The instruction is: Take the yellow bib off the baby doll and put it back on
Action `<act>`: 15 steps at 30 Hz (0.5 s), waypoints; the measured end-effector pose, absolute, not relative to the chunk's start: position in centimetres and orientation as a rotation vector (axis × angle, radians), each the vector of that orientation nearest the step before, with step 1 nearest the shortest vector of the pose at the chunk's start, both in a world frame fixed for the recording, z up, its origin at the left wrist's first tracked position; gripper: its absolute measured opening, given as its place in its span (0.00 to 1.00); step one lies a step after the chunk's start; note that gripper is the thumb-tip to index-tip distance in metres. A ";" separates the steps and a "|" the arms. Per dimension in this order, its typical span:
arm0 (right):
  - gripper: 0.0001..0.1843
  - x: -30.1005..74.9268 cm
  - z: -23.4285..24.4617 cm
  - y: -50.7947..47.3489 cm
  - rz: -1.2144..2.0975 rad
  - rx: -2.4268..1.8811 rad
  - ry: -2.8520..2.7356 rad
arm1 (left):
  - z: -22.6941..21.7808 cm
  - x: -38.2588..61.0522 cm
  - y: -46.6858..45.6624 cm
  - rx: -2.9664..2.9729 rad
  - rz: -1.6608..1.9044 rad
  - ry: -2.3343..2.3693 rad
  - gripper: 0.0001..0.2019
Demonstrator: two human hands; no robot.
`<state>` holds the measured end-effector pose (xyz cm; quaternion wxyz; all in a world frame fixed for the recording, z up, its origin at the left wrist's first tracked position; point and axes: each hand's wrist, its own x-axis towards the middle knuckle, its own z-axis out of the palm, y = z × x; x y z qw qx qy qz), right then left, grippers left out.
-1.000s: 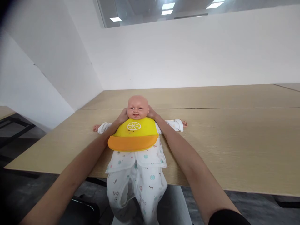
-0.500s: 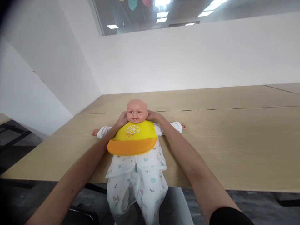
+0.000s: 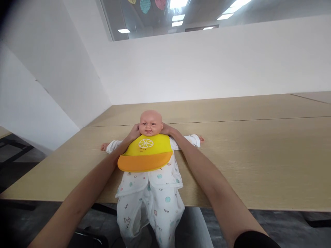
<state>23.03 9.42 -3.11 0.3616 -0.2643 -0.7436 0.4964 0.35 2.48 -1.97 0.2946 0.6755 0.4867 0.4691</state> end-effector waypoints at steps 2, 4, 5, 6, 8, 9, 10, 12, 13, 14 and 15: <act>0.35 22.7 -3.2 9.6 1.259 -0.632 -1.918 | -2.0 0.4 2.4 1.780 1.247 1.306 0.14; 0.39 22.2 -3.4 9.7 1.235 -0.584 -1.902 | -1.9 0.5 2.2 1.752 1.245 1.323 0.13; 0.40 22.0 -3.5 9.8 1.223 -0.579 -1.899 | -1.7 0.6 2.1 1.735 1.247 1.329 0.13; 0.41 21.8 -3.5 9.9 1.211 -0.582 -1.903 | -1.5 0.7 1.9 1.717 1.245 1.331 0.12; 0.41 21.6 -3.7 10.0 1.186 -0.599 -1.922 | -1.1 1.0 1.6 1.682 1.236 1.324 0.12; 0.41 21.6 -3.8 10.0 1.170 -0.615 -1.929 | -0.9 1.2 1.5 1.665 1.231 1.318 0.13; 0.40 21.6 -3.9 10.1 1.152 -0.629 -1.934 | -0.8 1.3 1.4 1.648 1.232 1.316 0.13; 0.38 21.7 -4.1 10.1 1.121 -0.655 -1.938 | -0.6 1.5 1.4 1.622 1.247 1.313 0.13; 0.36 21.7 -4.2 10.1 1.109 -0.668 -1.938 | -0.7 1.5 1.4 1.618 1.256 1.307 0.13; 0.34 21.7 -4.2 10.1 1.101 -0.679 -1.939 | -0.7 1.5 1.5 1.618 1.259 1.300 0.14; 0.33 21.6 -4.3 10.1 1.095 -0.687 -1.942 | -0.8 1.4 1.6 1.623 1.257 1.293 0.14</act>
